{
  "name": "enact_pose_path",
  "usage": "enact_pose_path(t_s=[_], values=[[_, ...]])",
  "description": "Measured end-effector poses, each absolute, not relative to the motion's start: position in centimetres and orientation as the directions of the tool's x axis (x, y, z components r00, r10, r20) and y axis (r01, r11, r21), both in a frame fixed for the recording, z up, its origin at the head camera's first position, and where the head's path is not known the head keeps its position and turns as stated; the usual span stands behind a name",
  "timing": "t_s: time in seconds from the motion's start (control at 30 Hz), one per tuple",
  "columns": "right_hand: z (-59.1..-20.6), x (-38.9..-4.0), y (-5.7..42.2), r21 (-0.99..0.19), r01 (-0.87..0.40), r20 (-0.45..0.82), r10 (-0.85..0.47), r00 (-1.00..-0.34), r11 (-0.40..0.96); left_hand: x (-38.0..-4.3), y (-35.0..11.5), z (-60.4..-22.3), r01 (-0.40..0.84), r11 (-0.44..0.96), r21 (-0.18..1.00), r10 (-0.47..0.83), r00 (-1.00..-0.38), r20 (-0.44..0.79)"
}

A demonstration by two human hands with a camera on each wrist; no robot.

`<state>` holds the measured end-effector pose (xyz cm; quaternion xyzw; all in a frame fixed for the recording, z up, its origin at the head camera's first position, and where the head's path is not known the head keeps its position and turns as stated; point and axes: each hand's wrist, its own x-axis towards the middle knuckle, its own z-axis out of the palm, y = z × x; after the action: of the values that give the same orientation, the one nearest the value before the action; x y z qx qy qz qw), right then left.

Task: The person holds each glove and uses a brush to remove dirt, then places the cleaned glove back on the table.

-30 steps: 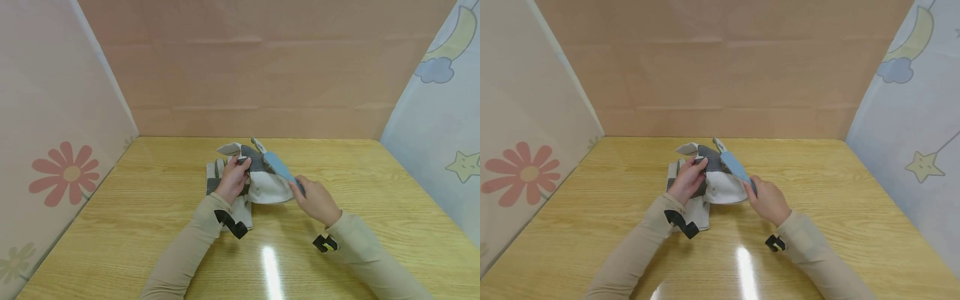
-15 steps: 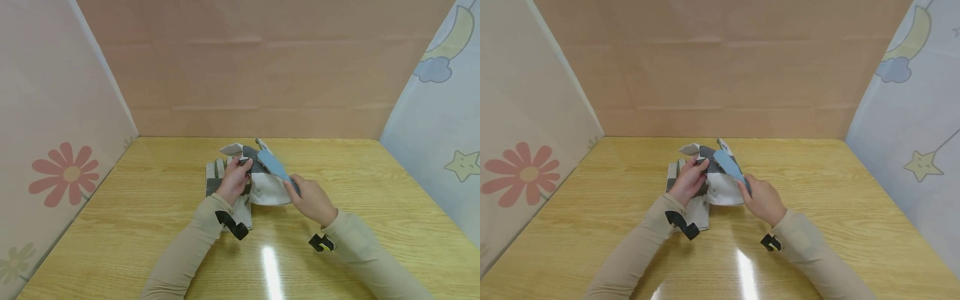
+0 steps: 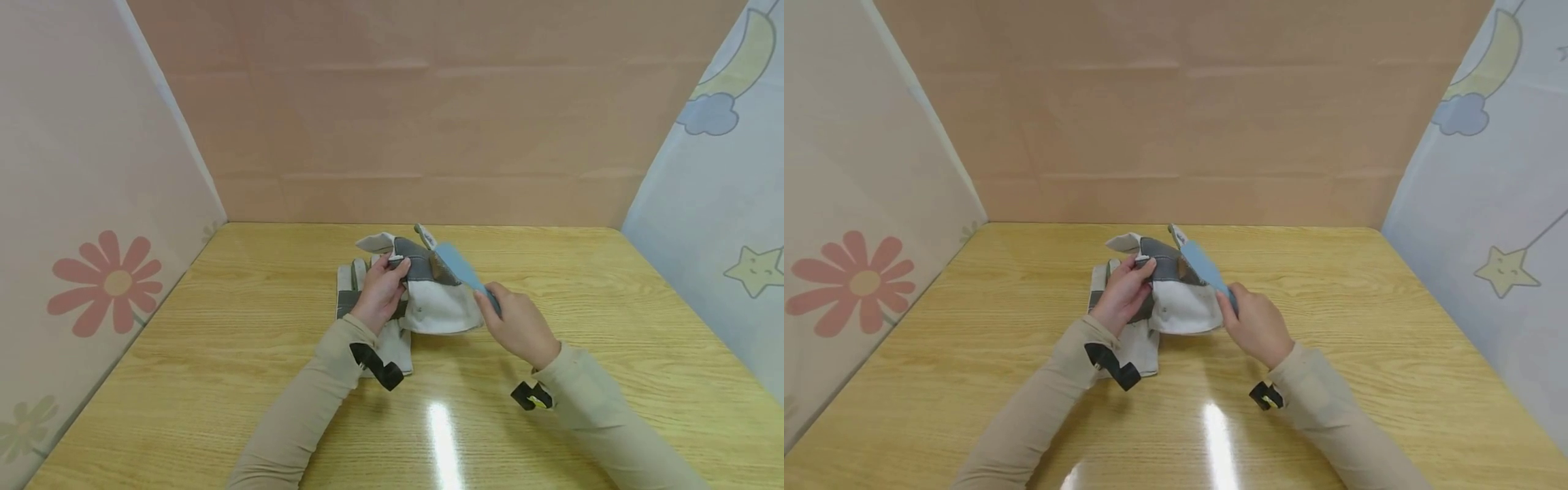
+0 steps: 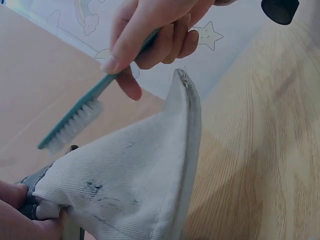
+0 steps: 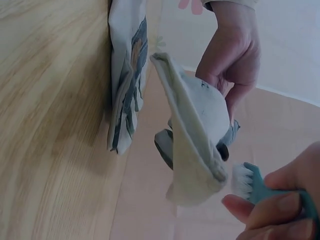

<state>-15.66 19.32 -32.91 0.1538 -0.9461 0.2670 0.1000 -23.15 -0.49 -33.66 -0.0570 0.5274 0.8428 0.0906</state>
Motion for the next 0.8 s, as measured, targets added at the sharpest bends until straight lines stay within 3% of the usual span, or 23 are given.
enact_pose_path(t_s=[0.47,0.8], values=[[-33.2,-15.7,19.3,-0.433,-0.320,0.216,-0.248,-0.944,0.843,-23.1,-0.5,-33.9,-0.208,-0.418,0.884,0.083,-0.978,-0.191],[-32.7,-15.7,19.0,-0.477,-0.353,0.279,-0.242,-0.929,0.805,-23.1,-0.4,-33.8,-0.218,-0.421,0.881,0.103,-0.976,-0.192]])
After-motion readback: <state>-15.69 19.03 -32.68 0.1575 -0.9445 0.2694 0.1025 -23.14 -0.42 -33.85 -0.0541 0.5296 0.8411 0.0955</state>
